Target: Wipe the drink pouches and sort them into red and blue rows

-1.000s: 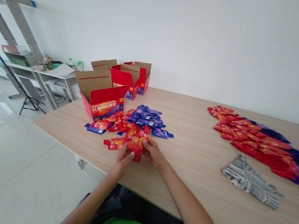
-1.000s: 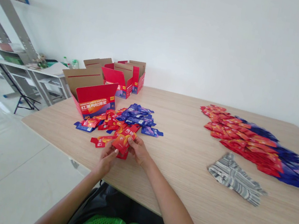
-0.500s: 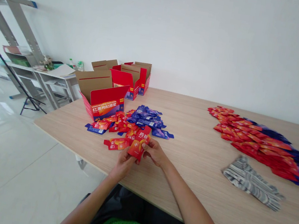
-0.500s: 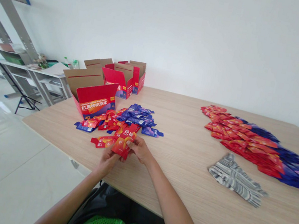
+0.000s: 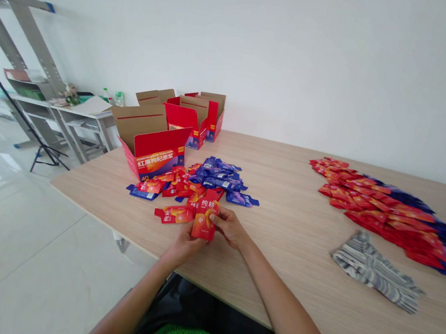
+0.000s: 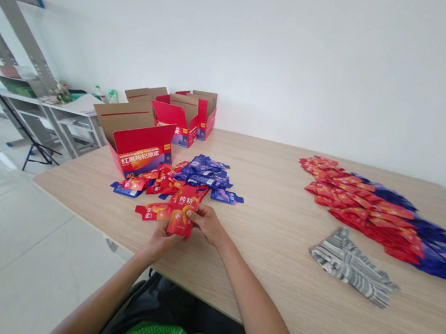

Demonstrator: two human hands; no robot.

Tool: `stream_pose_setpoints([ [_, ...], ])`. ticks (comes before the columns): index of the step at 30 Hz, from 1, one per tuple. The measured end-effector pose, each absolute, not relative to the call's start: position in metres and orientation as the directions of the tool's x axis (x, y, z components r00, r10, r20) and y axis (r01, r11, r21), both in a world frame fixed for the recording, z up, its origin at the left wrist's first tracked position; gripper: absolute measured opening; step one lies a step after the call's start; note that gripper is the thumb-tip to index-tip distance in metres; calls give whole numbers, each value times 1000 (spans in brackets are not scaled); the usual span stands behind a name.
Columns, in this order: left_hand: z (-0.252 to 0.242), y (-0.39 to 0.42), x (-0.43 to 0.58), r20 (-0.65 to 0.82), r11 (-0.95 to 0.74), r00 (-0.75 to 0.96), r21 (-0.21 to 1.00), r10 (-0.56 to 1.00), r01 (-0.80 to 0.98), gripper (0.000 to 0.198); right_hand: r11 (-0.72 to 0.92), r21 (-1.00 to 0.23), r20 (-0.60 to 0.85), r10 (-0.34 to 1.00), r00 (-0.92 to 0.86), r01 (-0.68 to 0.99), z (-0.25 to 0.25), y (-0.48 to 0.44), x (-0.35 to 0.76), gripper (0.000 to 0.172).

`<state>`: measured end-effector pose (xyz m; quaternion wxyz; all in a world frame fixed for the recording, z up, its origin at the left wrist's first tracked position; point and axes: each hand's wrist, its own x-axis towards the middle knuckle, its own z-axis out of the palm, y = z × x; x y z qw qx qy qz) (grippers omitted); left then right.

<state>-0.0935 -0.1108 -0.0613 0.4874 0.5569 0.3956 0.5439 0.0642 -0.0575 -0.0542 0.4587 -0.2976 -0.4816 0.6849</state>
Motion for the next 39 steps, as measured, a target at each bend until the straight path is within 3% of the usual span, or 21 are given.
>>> stream_pose_setpoints([
  [4, -53, -116, -94, 272, -277, 157, 961, 949, 11, 16, -85, -936, 62, 916, -395, -342, -52, -60, 63, 43],
  [16, -61, -112, -95, 321, -313, 121, 946, 939, -78, 27, 48, -961, 189, 830, -525, -271, -44, -67, 57, 43],
  [26, -68, -108, -94, 293, -287, 79, 954, 953, -85, 37, 66, -951, 211, 851, -480, -302, -49, -66, 55, 41],
  [39, -79, -103, -95, 246, -240, 39, 963, 969, -122, 39, 196, -965, 254, 870, -422, -177, -54, -61, 56, 44],
])
